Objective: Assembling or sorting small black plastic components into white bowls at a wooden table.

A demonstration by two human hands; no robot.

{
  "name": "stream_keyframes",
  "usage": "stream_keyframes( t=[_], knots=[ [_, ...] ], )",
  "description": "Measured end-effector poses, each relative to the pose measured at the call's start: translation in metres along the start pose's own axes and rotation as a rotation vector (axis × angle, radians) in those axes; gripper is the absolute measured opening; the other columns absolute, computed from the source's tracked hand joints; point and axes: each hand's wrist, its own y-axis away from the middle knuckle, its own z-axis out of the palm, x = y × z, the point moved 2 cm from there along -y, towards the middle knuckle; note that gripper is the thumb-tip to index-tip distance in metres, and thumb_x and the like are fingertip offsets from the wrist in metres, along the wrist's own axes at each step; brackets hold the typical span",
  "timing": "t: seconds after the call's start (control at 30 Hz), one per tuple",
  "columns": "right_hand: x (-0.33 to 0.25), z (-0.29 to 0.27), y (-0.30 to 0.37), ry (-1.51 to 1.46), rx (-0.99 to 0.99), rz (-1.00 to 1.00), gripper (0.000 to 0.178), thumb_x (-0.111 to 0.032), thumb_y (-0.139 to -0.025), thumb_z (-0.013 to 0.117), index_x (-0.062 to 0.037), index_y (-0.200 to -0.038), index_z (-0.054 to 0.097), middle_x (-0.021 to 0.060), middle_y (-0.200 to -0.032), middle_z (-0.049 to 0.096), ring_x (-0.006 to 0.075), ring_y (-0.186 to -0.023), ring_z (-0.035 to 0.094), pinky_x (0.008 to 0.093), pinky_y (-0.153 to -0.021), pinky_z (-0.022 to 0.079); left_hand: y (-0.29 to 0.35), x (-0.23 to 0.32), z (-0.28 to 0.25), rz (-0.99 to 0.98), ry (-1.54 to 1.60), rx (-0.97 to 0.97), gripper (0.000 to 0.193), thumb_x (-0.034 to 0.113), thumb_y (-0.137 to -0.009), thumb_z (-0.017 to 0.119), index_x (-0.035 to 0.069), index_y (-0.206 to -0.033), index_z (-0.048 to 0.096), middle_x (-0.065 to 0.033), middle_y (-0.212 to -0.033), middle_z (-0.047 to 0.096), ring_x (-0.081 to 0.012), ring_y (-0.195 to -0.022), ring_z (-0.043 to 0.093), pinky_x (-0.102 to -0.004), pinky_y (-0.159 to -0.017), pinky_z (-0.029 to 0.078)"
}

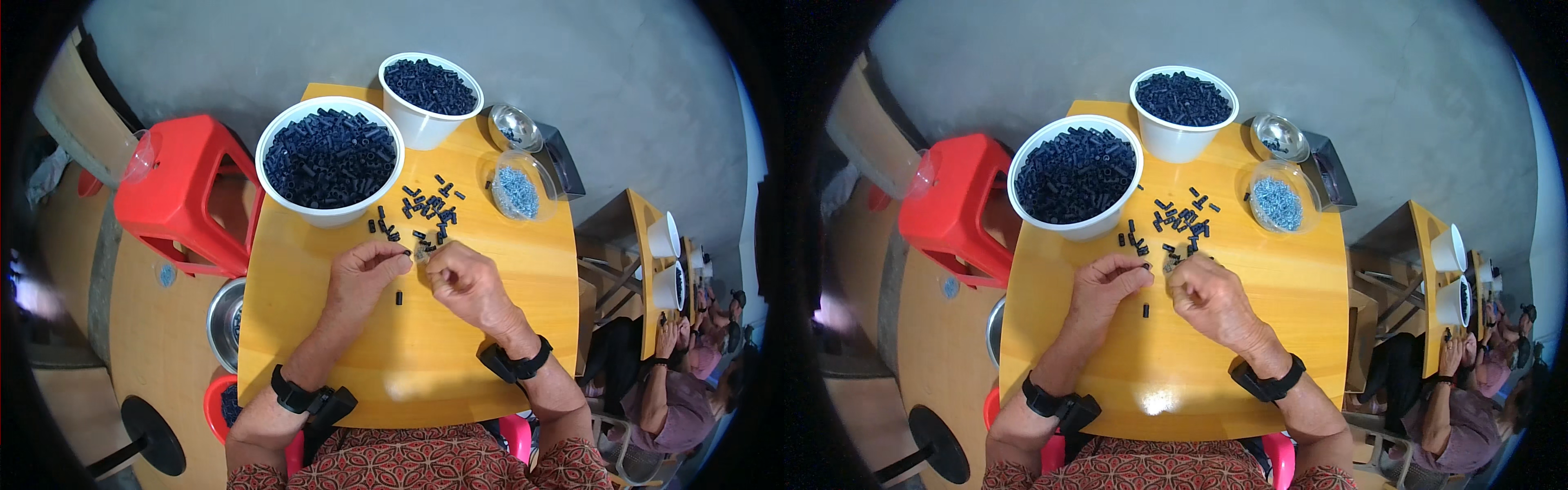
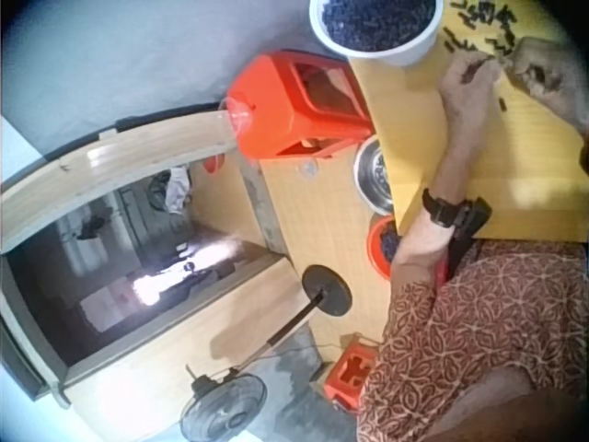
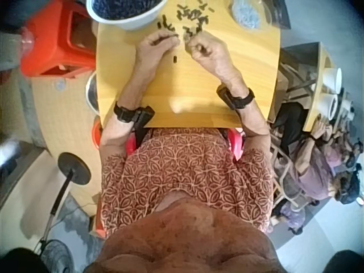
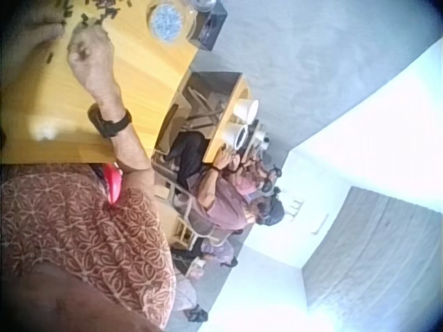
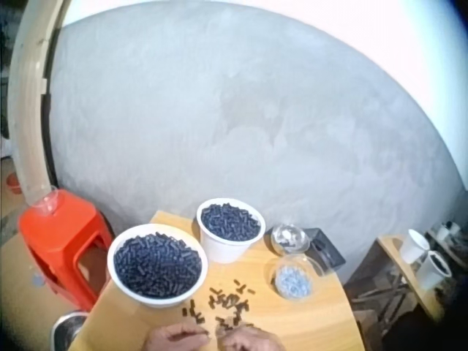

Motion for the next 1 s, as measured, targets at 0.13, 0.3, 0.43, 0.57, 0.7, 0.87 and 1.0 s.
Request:
stream_keyframes(
  t=[0.13,0.3,0.43,0.57,0.7,0.87,1.0],
  knots=[
    [-0.008,0.001,-0.005,-0.306,0.198,0.113,0.012,0.005,-0.081,0.063,-0.0007,-0.092,0.063,0.0045,-0.083,0.056,0.0098,-0.070,0.053,0.0218,-0.064,0.044,0.002,-0.003,0.005,0.037,-0.081,-0.017,0.013,0.005,-0.083,0.069,0.000,-0.095,0.067,-0.0020,-0.085,0.066,-0.0075,-0.078,0.059,-0.0206,-0.072,0.048],
    [0.002,0.006,-0.004,-0.423,0.250,0.108,0.012,0.003,-0.085,0.062,-0.0019,-0.097,0.064,0.0015,-0.085,0.056,0.0058,-0.070,0.049,0.0188,-0.063,0.041,0.001,0.000,0.015,-0.001,-0.172,-0.005,0.015,0.006,-0.082,0.070,-0.001,-0.094,0.067,-0.0004,-0.083,0.065,-0.0062,-0.075,0.057,-0.0198,-0.070,0.047],
    [0.000,0.012,0.000,-0.434,0.357,0.111,0.019,0.004,-0.084,0.060,-0.0028,-0.101,0.064,0.0042,-0.088,0.057,0.0113,-0.075,0.053,0.0235,-0.067,0.044,0.002,-0.004,0.017,0.045,-0.151,-0.004,0.016,0.007,-0.081,0.070,-0.001,-0.095,0.067,-0.0020,-0.086,0.066,-0.0074,-0.078,0.059,-0.0210,-0.071,0.047],
    [-0.026,0.009,-0.005,-0.187,0.334,-0.097,0.026,0.002,-0.080,0.061,-0.0036,-0.104,0.066,0.0086,-0.092,0.061,0.0199,-0.086,0.058,0.0315,-0.078,0.047,0.011,-0.003,0.010,0.001,0.115,-0.004,0.015,0.006,-0.086,0.064,0.002,-0.100,0.065,-0.0043,-0.094,0.067,-0.0119,-0.083,0.062,-0.0251,-0.075,0.050],
    [-0.032,0.008,-0.003,-0.039,0.372,-0.134,0.028,0.001,-0.077,0.062,-0.0049,-0.104,0.066,0.0108,-0.093,0.061,0.0271,-0.088,0.057,0.0354,-0.079,0.046,0.010,-0.006,0.010,-0.109,0.406,-0.109,0.012,0.007,-0.090,0.060,0.005,-0.101,0.062,-0.0059,-0.099,0.066,-0.0154,-0.087,0.064,-0.0299,-0.080,0.052],
    [-0.028,0.003,0.003,0.177,0.470,-0.181,0.023,-0.002,-0.077,0.066,-0.0030,-0.100,0.066,0.0104,-0.090,0.063,0.0278,-0.086,0.057,0.0353,-0.075,0.048,0.010,0.000,0.023,-0.164,0.433,-0.057,0.011,0.008,-0.090,0.060,0.006,-0.101,0.062,-0.0059,-0.099,0.066,-0.0156,-0.088,0.064,-0.0301,-0.082,0.052],
    [-0.032,0.001,0.002,0.139,0.427,-0.096,0.020,-0.004,-0.077,0.067,-0.0016,-0.096,0.066,0.0115,-0.088,0.063,0.0285,-0.084,0.058,0.0353,-0.073,0.049,0.011,0.000,0.017,-0.162,0.400,-0.061,0.011,0.008,-0.089,0.062,0.004,-0.099,0.063,-0.0067,-0.096,0.067,-0.0157,-0.089,0.065,-0.0287,-0.080,0.052]
  ],
)
